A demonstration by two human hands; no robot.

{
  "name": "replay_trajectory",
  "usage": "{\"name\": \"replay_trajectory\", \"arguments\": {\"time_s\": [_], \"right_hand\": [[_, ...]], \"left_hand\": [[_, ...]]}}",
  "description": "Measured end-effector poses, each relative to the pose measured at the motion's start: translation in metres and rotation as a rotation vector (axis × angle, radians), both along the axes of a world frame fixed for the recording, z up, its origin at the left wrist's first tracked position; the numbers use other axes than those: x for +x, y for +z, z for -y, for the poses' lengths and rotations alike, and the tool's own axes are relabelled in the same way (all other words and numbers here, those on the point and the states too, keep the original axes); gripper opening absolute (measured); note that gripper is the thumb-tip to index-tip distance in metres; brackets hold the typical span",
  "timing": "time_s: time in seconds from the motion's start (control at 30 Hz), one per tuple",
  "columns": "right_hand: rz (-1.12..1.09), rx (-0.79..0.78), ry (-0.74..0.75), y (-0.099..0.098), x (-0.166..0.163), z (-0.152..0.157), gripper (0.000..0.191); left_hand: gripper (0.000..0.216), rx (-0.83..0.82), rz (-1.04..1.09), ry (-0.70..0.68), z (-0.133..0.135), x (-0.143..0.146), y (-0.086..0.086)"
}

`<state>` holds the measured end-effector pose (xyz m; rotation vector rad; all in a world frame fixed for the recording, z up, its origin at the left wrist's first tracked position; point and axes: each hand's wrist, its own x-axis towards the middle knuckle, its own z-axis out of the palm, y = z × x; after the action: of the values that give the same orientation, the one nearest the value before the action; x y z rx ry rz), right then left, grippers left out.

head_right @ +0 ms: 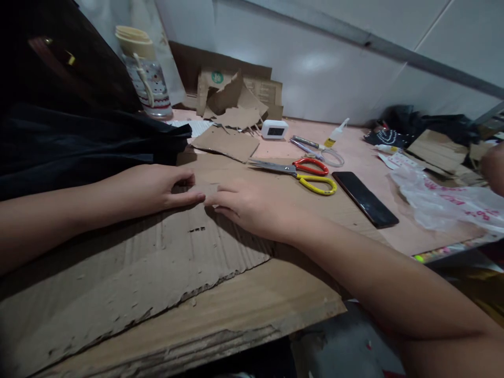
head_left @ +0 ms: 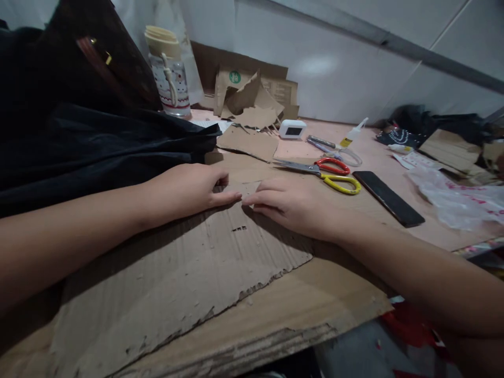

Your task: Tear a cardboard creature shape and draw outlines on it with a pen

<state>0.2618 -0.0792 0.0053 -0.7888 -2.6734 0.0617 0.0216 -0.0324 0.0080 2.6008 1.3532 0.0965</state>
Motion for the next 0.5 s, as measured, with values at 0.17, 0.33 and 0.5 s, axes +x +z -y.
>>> {"name": "replay_trajectory", "arguments": {"time_s": [0.17, 0.33, 0.5], "right_hand": [[0.302, 0.122, 0.056, 0.013, -0.003, 0.001, 0.027], [0.462, 0.135, 0.138, 0.029, -0.011, -0.001, 0.02], [0.471, 0.124, 0.126, 0.026, -0.017, -0.003, 0.017]], "left_hand": [[0.06, -0.013, -0.004, 0.0, 0.0, 0.001, 0.001], [0.058, -0.008, -0.013, -0.013, 0.0, 0.001, 0.002], [0.054, 0.001, -0.001, -0.022, -0.001, 0.001, 0.001]]}}
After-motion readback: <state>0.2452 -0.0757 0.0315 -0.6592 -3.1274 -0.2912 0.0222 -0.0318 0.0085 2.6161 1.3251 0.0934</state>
